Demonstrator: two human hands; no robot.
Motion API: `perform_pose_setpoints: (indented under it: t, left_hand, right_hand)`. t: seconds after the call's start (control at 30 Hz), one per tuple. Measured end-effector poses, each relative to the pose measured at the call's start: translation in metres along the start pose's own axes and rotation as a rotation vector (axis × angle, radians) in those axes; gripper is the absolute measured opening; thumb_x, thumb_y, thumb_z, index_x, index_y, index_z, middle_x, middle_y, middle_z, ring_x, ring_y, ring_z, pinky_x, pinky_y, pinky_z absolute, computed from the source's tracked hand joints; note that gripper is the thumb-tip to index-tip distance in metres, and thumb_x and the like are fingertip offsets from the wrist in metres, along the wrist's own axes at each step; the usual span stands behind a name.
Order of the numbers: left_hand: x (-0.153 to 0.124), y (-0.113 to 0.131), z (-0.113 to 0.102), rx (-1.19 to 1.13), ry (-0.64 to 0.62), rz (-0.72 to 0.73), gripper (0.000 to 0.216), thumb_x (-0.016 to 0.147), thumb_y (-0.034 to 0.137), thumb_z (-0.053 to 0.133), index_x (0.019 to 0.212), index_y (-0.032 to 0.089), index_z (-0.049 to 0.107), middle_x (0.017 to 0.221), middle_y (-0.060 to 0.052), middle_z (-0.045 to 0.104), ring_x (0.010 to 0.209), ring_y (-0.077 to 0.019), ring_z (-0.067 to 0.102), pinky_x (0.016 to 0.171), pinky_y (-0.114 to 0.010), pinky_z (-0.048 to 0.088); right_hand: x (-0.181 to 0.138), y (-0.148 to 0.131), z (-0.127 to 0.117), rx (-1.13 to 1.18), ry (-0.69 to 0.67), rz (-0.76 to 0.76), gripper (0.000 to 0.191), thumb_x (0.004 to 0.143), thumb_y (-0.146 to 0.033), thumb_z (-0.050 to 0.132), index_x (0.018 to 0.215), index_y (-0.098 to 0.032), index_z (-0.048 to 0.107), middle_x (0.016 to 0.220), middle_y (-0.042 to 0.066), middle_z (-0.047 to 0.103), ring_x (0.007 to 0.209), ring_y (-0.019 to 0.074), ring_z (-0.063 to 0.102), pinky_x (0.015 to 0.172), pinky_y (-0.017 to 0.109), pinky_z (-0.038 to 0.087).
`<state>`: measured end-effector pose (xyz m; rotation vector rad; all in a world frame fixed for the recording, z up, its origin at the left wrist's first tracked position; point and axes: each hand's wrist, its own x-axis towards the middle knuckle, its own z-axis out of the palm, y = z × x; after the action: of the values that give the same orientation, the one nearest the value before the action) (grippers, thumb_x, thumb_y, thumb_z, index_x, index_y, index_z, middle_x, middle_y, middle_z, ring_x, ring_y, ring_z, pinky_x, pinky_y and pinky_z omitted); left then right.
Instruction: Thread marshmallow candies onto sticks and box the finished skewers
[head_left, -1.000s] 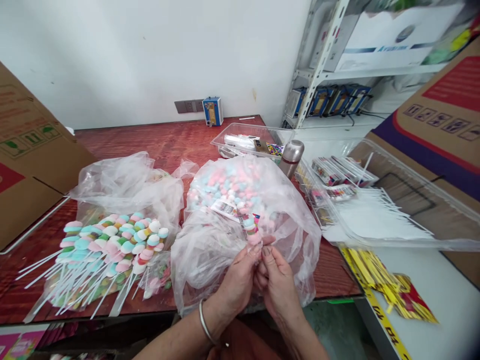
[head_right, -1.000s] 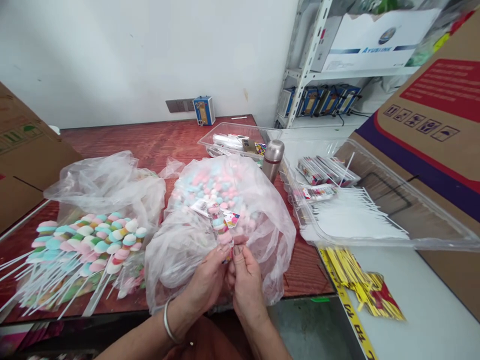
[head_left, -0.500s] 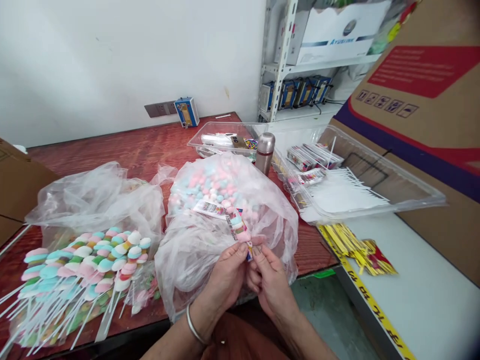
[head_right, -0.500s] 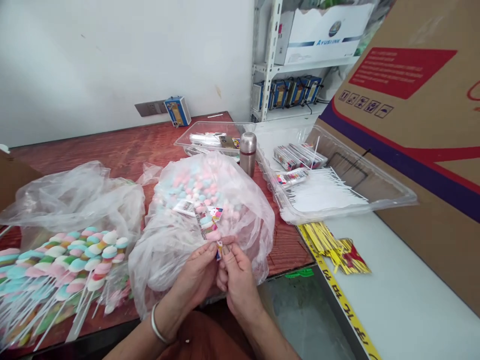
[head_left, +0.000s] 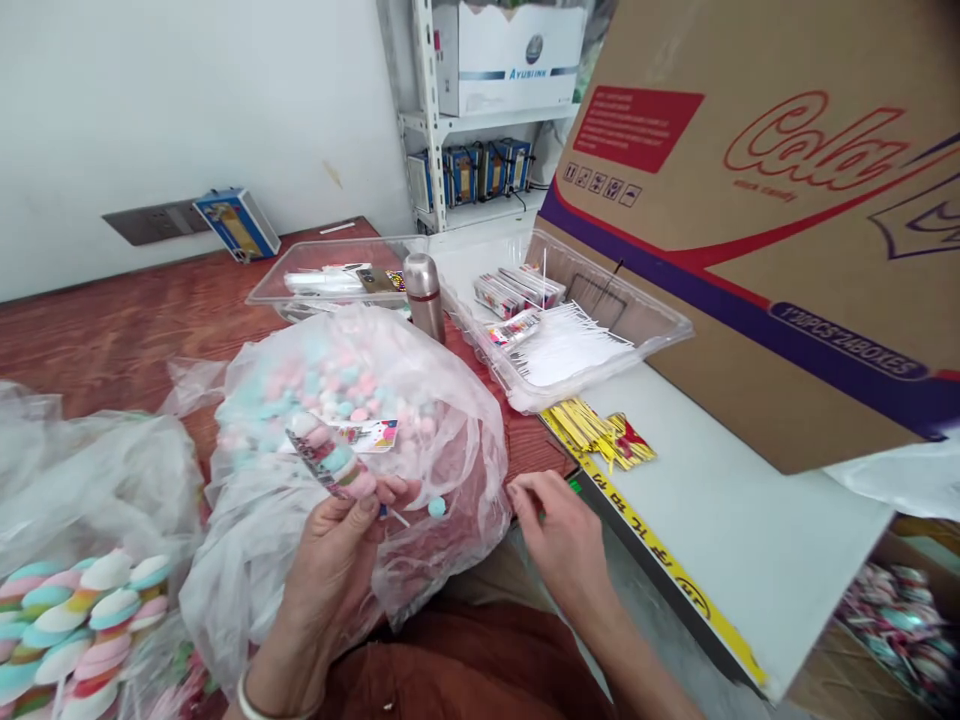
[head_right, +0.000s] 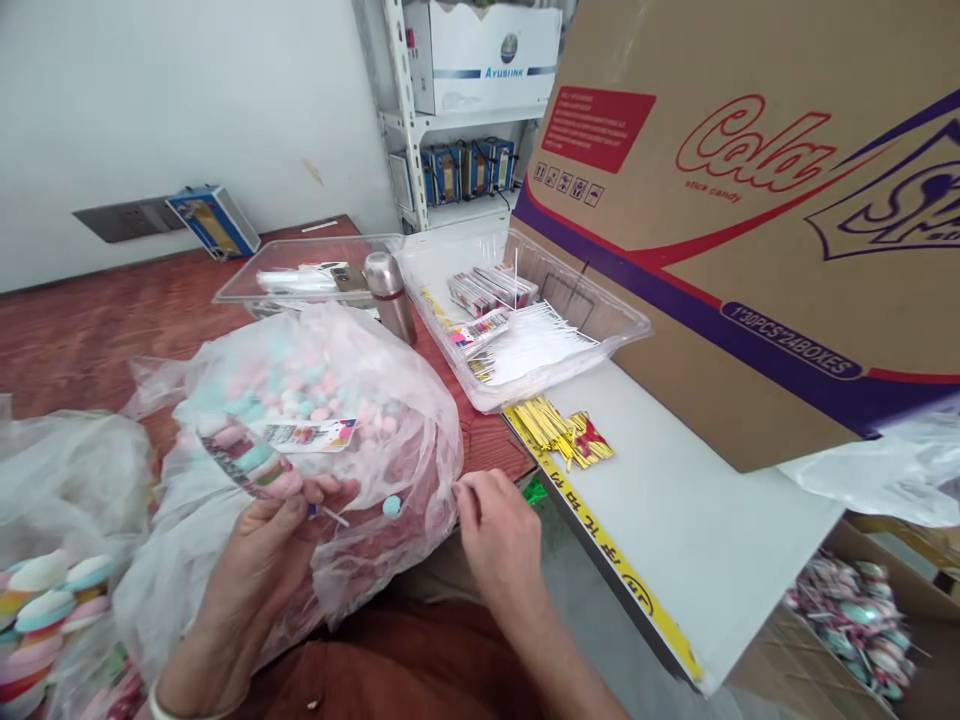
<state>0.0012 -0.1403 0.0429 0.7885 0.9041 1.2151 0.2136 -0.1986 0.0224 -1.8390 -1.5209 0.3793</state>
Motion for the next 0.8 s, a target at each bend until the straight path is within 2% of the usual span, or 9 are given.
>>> perform_pose_setpoints:
  t: [0.1, 0.2, 0.37, 0.47, 0.57, 0.67, 0.8]
  left_hand:
    - [-0.002, 0.003, 0.0, 0.26, -0.001, 0.1, 0.018, 0.077, 0.038, 0.078, 0.077, 0.02, 0.075, 0.077, -0.002, 0.07, 0.071, -0.0158, 0.062, 0.07, -0.027, 0.049]
    - [-0.007, 0.008, 0.006, 0.648, -0.104, 0.189, 0.018, 0.088, 0.034, 0.066, 0.079, 0.02, 0.073, 0.072, -0.001, 0.065, 0.069, -0.0149, 0.058, 0.067, -0.025, 0.045]
    - [-0.009, 0.02, 0.013, 1.063, -0.24, 0.432, 0.021, 0.096, 0.023, 0.05, 0.091, 0.021, 0.07, 0.084, -0.003, 0.062, 0.079, -0.0166, 0.058, 0.072, -0.025, 0.045]
    - [-0.005, 0.016, 0.011, 1.236, -0.241, 0.525, 0.028, 0.095, 0.013, 0.041, 0.097, 0.021, 0.068, 0.09, -0.005, 0.06, 0.084, -0.0176, 0.058, 0.076, -0.027, 0.046]
    - [-0.004, 0.005, 0.01, 1.422, -0.256, 0.629, 0.039, 0.09, 0.001, 0.035, 0.103, 0.02, 0.067, 0.087, -0.004, 0.058, 0.078, -0.0178, 0.056, 0.072, -0.028, 0.046]
    - [-0.008, -0.003, 0.015, 1.545, -0.284, 0.676, 0.038, 0.089, 0.0, 0.038, 0.106, 0.02, 0.065, 0.083, -0.004, 0.057, 0.074, -0.0189, 0.054, 0.069, -0.029, 0.044]
    - [-0.014, -0.004, 0.023, 1.498, -0.259, 0.666, 0.027, 0.093, 0.011, 0.047, 0.113, 0.022, 0.062, 0.085, -0.005, 0.06, 0.076, -0.0204, 0.056, 0.069, -0.03, 0.044]
  right_hand:
    - [0.007, 0.026, 0.009, -0.454, 0.013, -0.055, 0.014, 0.093, -0.022, 0.056, 0.082, -0.02, 0.064, 0.084, 0.005, 0.066, 0.083, 0.0214, 0.06, 0.073, 0.033, 0.037]
    - [0.011, 0.03, 0.023, -0.587, 0.005, -0.086, 0.015, 0.091, -0.015, 0.059, 0.076, -0.019, 0.061, 0.079, 0.007, 0.066, 0.079, 0.0232, 0.059, 0.071, 0.035, 0.034]
    - [0.005, 0.028, 0.02, -0.639, 0.082, -0.087, 0.022, 0.095, -0.012, 0.049, 0.075, -0.018, 0.056, 0.071, 0.007, 0.062, 0.068, 0.0223, 0.058, 0.068, 0.035, 0.035]
    - [0.001, 0.02, 0.007, -0.595, 0.229, -0.115, 0.025, 0.101, -0.019, 0.043, 0.077, -0.02, 0.052, 0.069, 0.004, 0.058, 0.063, 0.0192, 0.056, 0.064, 0.032, 0.037]
    - [0.004, -0.001, -0.001, -0.512, 0.398, -0.209, 0.02, 0.101, -0.02, 0.044, 0.082, -0.021, 0.05, 0.071, 0.002, 0.056, 0.065, 0.0172, 0.056, 0.064, 0.029, 0.039]
    - [0.011, -0.027, 0.002, -0.472, 0.39, -0.321, 0.019, 0.099, -0.017, 0.048, 0.081, -0.021, 0.05, 0.07, 0.002, 0.053, 0.065, 0.0178, 0.053, 0.064, 0.03, 0.039]
    - [0.009, -0.047, 0.019, -0.367, 0.29, -0.483, 0.021, 0.098, -0.015, 0.051, 0.078, -0.022, 0.05, 0.069, 0.002, 0.052, 0.065, 0.0184, 0.051, 0.066, 0.032, 0.04]
